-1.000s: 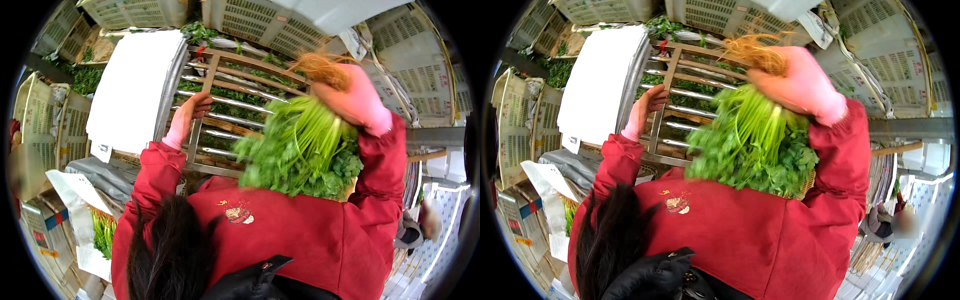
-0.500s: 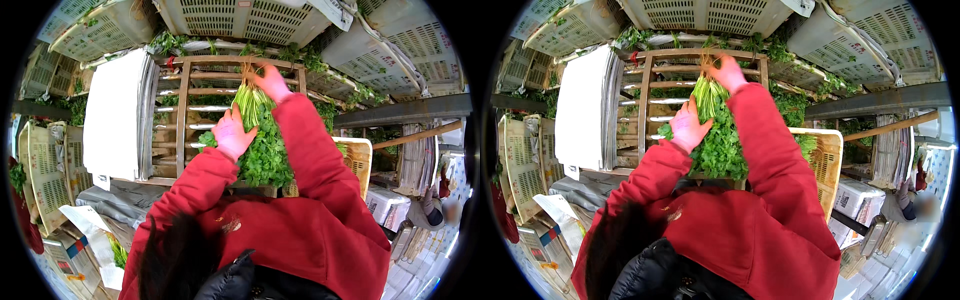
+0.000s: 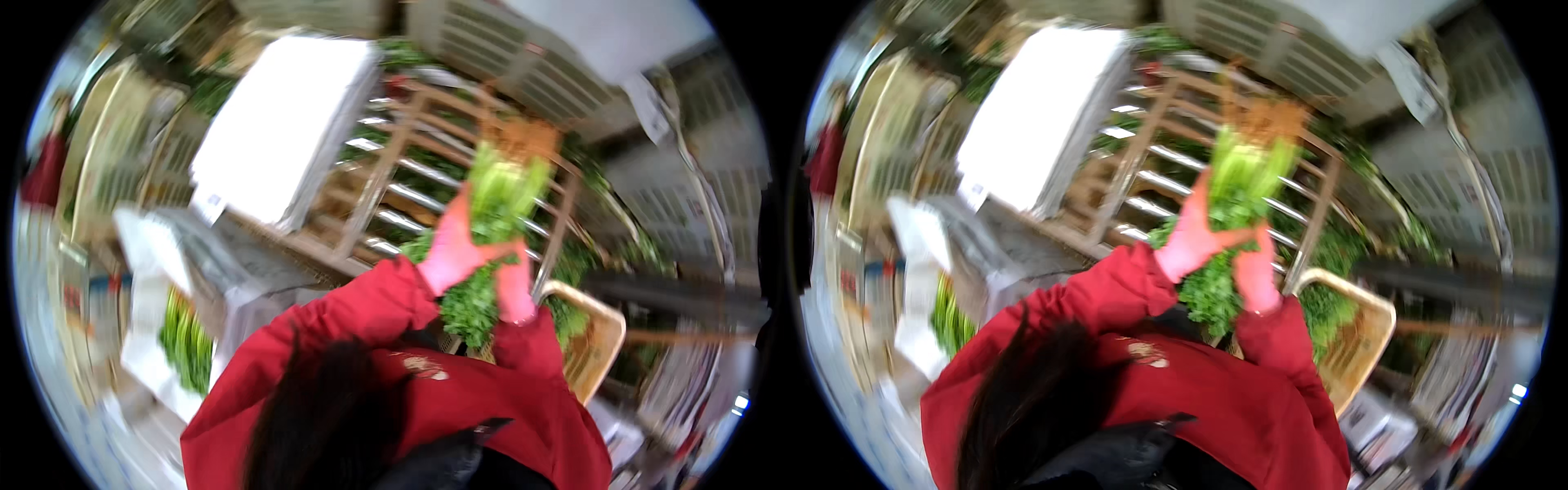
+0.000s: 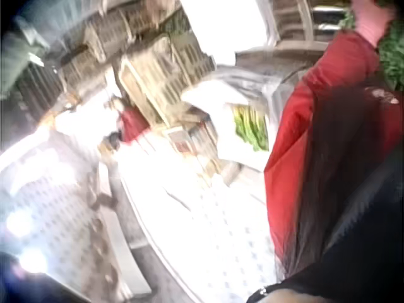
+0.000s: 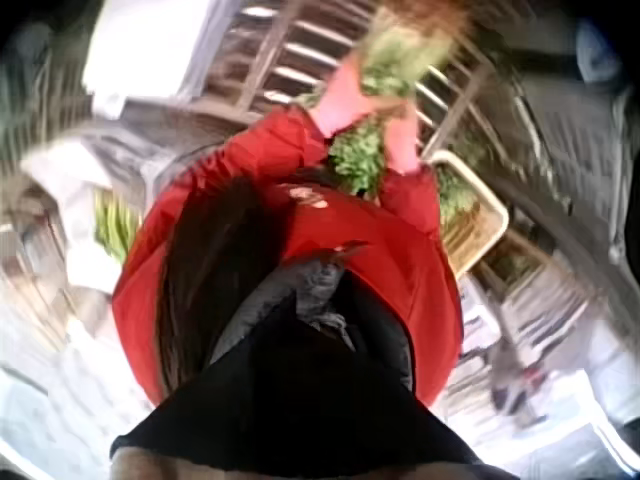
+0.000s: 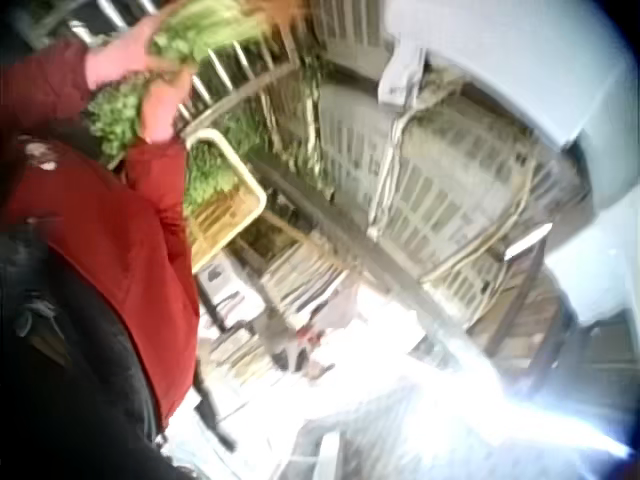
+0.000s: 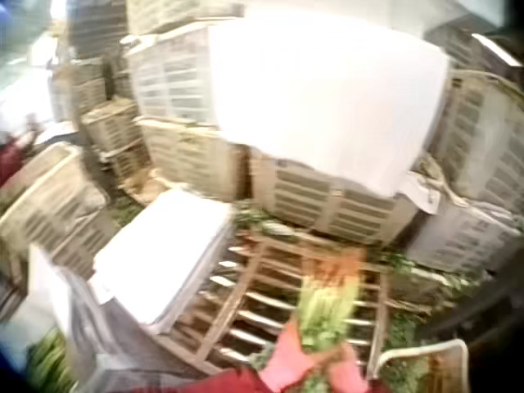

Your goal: The person repeatedly picks up bunches of leafy green vegetables from a basket, arranges them on a metal rack, and places them into a tray lined with newspaper. The person also handles the newspaper to line the tray.

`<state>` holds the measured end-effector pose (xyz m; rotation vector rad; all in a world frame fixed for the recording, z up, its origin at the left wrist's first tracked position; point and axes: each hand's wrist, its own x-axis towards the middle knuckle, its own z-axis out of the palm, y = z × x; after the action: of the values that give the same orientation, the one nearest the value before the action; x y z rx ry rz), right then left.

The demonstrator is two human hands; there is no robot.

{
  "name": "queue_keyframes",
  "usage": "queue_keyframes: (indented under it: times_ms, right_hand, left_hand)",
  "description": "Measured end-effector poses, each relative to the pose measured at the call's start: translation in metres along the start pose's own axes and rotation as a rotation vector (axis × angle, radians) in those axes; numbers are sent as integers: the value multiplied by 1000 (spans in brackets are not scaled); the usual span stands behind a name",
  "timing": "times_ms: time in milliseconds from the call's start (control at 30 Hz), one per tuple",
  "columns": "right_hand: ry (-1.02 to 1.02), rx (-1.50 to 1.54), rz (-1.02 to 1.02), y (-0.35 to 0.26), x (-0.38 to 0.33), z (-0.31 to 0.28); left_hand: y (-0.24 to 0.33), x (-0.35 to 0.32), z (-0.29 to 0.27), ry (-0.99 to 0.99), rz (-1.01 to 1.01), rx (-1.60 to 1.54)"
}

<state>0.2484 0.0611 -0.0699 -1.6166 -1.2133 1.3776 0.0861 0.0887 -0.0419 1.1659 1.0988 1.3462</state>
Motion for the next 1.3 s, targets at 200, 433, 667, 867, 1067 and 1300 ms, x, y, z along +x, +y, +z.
queue_keyframes:
  times_ms: [200,433,667,867,1067,1300]
  right_hand:
    - [-492,47,-463,-90,-69,54]
    - [-1154,-181,-851,-176,-223,301]
    - [-1411,-416,-811,-149,-253,504]
    - [-1289,-453,0,-40,-139,498]
    - [-1228,-645,-780,-131,-219,533]
    - [-1174,-1030,-1533,-53,-265,621]
  left_hand:
    - [73,-56,-105,90,356,11]
    - [165,-265,-354,334,514,7]
    - [214,-495,-521,482,-5,488]
    - [-8,-511,-511,270,-397,986]
    - [1,-516,-507,299,-308,1058]
    - [47,-530,-515,723,-269,1405]
